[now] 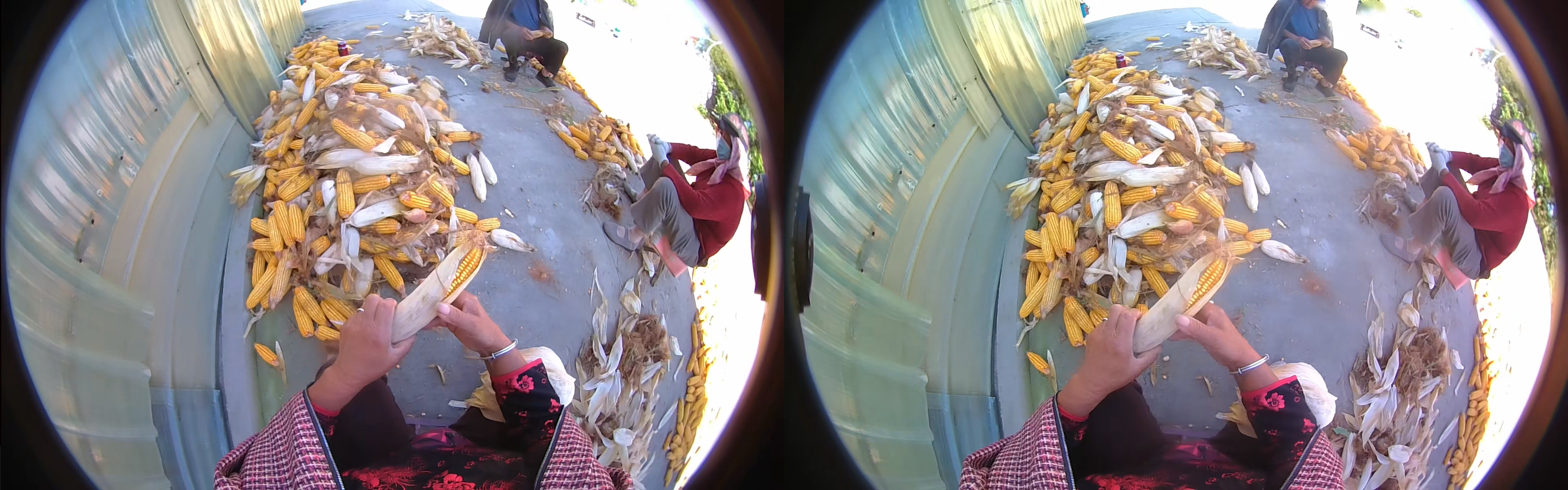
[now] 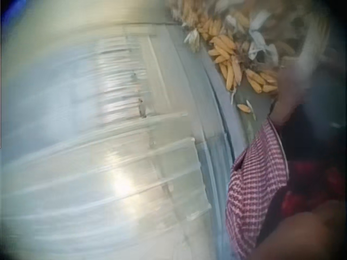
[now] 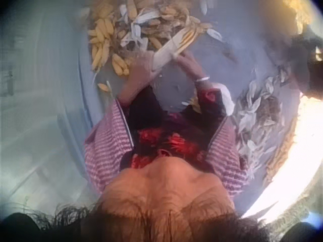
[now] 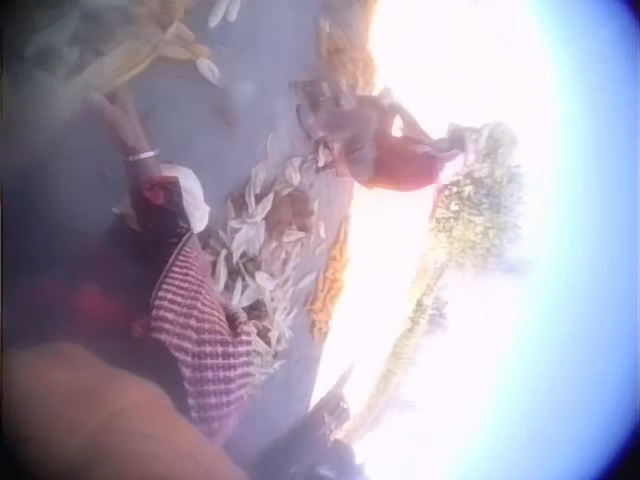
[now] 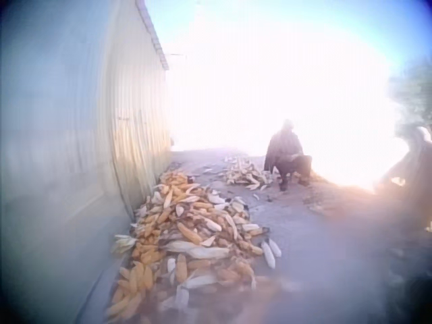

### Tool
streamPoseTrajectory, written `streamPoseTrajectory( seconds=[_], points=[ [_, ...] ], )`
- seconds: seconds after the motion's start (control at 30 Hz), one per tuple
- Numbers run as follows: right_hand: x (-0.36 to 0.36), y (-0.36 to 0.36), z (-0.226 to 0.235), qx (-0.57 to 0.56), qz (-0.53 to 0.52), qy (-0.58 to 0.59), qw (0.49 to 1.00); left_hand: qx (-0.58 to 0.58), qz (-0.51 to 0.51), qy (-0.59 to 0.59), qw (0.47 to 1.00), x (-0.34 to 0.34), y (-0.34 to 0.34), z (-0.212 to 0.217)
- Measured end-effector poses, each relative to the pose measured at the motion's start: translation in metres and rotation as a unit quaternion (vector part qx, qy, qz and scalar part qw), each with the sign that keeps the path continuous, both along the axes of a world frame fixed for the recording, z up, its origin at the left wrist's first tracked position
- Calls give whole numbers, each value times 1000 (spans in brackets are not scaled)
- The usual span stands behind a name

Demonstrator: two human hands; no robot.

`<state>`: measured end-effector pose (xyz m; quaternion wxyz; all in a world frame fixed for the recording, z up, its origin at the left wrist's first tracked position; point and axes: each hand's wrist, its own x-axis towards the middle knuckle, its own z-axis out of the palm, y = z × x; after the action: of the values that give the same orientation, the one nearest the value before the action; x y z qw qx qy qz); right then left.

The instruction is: The person sits on the ground and shucks corn cobs by hand, removing husks and silk. They place the shucked cobs into a pile and discard the husks nearby. Two other people are also shucking corn in the background.

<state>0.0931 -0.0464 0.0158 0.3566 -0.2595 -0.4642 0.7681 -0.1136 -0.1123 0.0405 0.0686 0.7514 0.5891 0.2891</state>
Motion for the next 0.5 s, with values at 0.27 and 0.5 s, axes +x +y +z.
streamPoseTrajectory(
  seconds=[0.27,0.5],
  points=[
    [48,-5,-2,-8,-83,-12,996,-126,-73,-403,904,62,52,8],
    [53,-10,9,36,-43,-81,995,-192,-96,-561,800,87,85,6]
  ],
)
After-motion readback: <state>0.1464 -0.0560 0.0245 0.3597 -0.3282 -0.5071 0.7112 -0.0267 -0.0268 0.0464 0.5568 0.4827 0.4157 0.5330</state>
